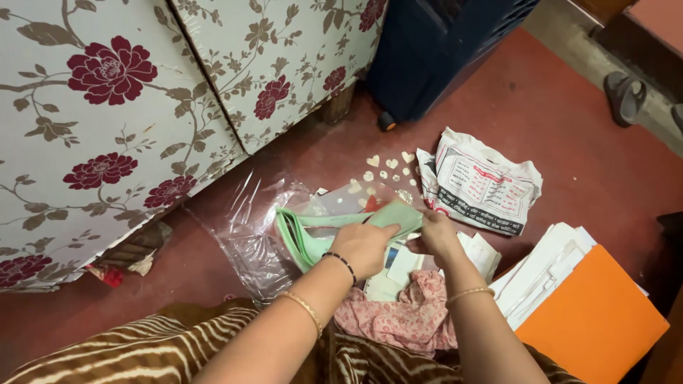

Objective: The person sits on the floor and organizes a stack of papers and notebooks. They wipe the items with a cloth, place them into a plastic sleeve, and then remove them again, repeating the process while sorting the items into piles.

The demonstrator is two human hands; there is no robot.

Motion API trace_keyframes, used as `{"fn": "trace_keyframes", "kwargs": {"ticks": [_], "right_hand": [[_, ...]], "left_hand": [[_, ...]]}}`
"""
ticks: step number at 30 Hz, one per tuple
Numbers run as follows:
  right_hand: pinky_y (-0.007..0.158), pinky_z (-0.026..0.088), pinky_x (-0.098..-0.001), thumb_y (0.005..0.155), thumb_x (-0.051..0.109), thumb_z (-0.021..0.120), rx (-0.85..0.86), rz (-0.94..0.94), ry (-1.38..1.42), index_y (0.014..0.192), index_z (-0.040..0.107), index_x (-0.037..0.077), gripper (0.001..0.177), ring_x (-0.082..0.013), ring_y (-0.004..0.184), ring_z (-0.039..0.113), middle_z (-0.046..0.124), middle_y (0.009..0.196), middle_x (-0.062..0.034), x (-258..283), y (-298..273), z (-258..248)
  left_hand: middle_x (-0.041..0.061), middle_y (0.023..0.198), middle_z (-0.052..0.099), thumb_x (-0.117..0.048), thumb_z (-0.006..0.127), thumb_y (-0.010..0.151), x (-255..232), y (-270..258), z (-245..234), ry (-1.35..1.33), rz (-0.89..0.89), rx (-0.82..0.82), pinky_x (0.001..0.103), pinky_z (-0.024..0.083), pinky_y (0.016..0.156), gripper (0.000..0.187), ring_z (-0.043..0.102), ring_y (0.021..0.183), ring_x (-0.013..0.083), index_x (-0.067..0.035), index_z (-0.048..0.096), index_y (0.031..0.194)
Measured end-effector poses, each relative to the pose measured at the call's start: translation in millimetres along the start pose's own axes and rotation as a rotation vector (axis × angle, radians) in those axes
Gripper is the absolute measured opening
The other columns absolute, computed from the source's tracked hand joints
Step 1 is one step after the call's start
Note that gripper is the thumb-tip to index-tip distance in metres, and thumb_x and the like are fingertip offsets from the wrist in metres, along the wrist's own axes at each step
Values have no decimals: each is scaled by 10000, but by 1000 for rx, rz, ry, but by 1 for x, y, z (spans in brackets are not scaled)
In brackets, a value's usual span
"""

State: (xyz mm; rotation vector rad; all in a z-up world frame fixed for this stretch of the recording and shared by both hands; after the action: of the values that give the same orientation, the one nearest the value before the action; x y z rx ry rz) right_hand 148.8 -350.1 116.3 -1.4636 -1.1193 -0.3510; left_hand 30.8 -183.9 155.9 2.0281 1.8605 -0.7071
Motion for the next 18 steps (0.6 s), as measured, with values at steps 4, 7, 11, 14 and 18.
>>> {"fn": "trace_keyframes", "kwargs": {"ticks": [4,7,11,14,18], "right_hand": [[521,551,-313,945,44,454,105,-68,-356,1277,665,39,394,-154,548,614,805,839,-96,0,7,-30],[520,541,-318,939,57,474,204,-40,-559,1215,713,17,367,-161,562,648,790,772,-121,5,-6,-38],[588,598,-330,881,16,508,152,-109,-763,1214,726,41,399,-202,609,730,783,784,-140,21,-34,-25],[622,609,-345,857,9,555,169,-146,-881,1214,731,31,399,-225,628,753,771,781,-157,13,-39,-30],[641,626,-338,906,31,483,180,-153,-721,1324,618,59,440,-207,641,777,787,795,-136,20,-53,-31]], "left_hand": [[130,1046,751,-108,637,802,-4,18,-20,-3,-24,50,472,554,861,518,701,1002,334,-273,682,1291],[119,1151,734,-151,650,801,-5,39,-20,97,34,197,445,550,923,518,695,1070,308,-338,697,1282],[123,1407,618,-286,735,746,2,49,-10,70,34,564,412,512,1031,798,627,1252,300,-269,471,1498],[137,1540,444,-405,850,698,5,42,-5,-36,15,739,408,440,1096,1111,502,1367,302,-207,233,1600],[125,1572,419,-502,829,708,34,43,24,-65,63,749,412,372,1139,1107,442,1408,303,-236,243,1608]]}}
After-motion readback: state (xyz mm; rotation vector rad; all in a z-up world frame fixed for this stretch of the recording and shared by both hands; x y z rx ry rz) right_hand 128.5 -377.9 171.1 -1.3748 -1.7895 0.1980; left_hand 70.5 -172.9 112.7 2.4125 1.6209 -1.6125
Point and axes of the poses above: each hand's wrist, its own y-axis towards the middle knuckle, its own z-axis out of the palm, x = y × z, the point moved 1 cm from there along y, towards the middle knuckle
